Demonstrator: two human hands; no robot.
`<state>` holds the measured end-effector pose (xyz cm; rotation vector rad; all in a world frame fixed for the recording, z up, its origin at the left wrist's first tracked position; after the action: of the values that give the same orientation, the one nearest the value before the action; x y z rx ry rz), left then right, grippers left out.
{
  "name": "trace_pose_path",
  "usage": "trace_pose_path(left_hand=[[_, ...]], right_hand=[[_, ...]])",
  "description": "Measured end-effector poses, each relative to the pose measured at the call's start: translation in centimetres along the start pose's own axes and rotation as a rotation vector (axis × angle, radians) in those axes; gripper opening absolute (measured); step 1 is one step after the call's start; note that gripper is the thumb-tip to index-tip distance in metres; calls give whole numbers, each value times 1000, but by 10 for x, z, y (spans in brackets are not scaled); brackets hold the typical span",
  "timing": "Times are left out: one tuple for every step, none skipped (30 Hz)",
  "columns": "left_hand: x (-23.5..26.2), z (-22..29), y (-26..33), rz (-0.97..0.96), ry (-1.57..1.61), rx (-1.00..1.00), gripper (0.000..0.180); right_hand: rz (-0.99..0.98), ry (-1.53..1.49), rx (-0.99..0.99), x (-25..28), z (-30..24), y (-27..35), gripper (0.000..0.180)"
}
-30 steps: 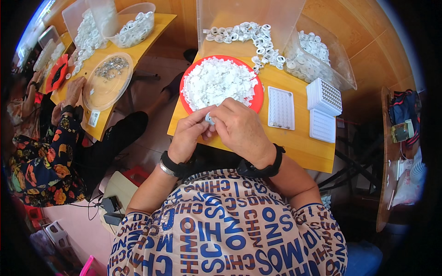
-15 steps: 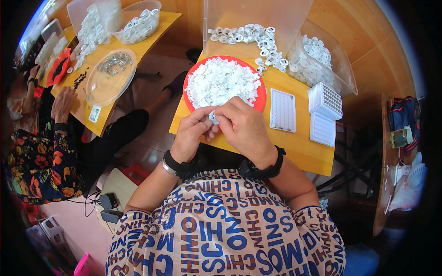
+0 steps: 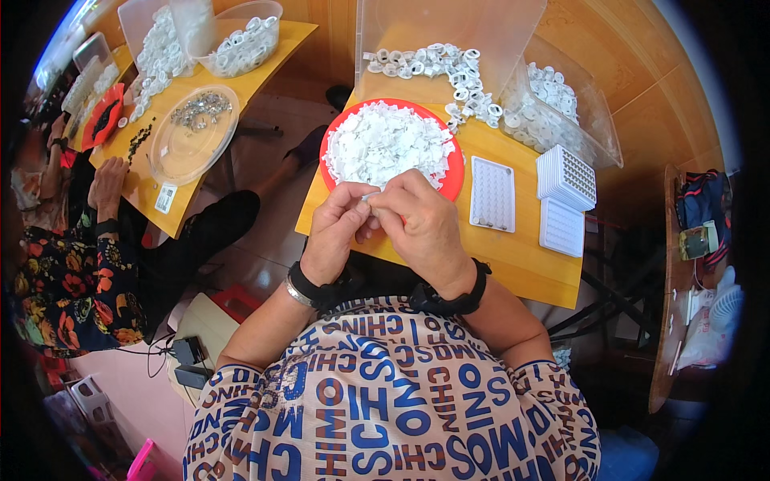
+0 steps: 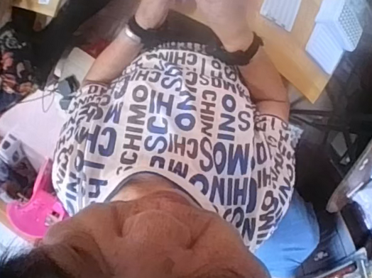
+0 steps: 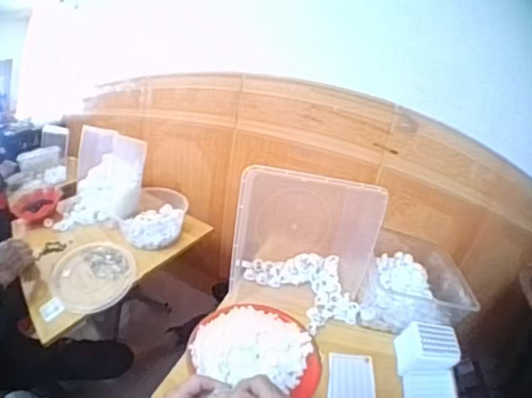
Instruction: Assembling and inspecting small white plastic rings and components on a workspace desk.
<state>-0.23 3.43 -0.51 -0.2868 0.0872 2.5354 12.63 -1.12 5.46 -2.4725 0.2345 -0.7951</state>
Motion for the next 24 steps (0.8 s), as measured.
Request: trace_pose_path(left_hand=[[0,0,0,-4,-19,-3,20],[1,1,0,-9,-37,-6,20],[1,1,1,-9,-38,-6,20],[1,2,1,1,-58,-17,20],[1,4,2,12,-78,-29,20],[1,5,3,11,-79,-30,20],[0,7,3,8,-85,-51,20],[-1,9,3,5,-91,-73,20],[-1,8,3,4,-92,-74,20],[-1,8,4,4,-110,-78,20],[-1,8,4,3,-129,-82,20],[-3,9,4,0,-130,-84,20],[-5,11,5,24,-156,-90,20],[-5,12,5,48,-183,-97,19],[-6,12,5,45,-184,-99,19],[-6,12,5,38,-202,-113,19],[-6,13,6,31,-219,-127,19],[-5,11,6,28,-222,-129,19],[-4,10,6,29,-247,-141,19],[-4,10,6,31,-272,-154,19],[-4,10,6,28,-273,-155,19],[-4,10,6,41,-277,-154,19],[-4,10,6,54,-280,-153,20],[-4,9,5,53,-281,-153,20]], right_hand=[[19,-21,-17,0,2,0,11],[37,-43,-34,0,3,0,12],[38,-42,-34,0,2,-1,12],[48,-82,-102,1,2,-2,14],[57,-122,-170,1,3,-2,16],[59,-122,-169,1,4,-1,16],[40,-308,-297,-2,10,1,17],[21,-494,-424,-5,16,4,19],[22,-495,-423,-5,17,4,19],[31,-496,-423,-5,19,5,19],[40,-497,-422,-5,19,6,19],[43,-496,-420,-5,19,7,19],[59,-492,-413,-4,19,7,18],[77,-488,-406,-4,18,8,18],[80,-488,-404,-4,17,8,18],[90,-489,-403,-3,16,8,17],[100,-490,-403,-2,16,8,16],[104,-490,-401,-3,16,8,16],[95,-528,-401,-4,17,9,16],[86,-566,-401,-6,19,10,16],[89,-566,-400,-6,22,11,16],[71,-553,-383,-6,25,12,14],[52,-540,-367,-6,26,13,13],[53,-541,-367,-6,26,13,13]])
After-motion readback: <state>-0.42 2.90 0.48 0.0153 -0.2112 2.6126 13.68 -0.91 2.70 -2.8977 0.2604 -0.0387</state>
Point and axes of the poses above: each hand's wrist, its own y-axis away from the middle knuckle, its own x-axis out of the back of the hand, z = x × y, the point moved 3 cm from there along -y, towards the middle knuckle, and after that the axes turned 11 degrees about -y, right-handed, at the moved point
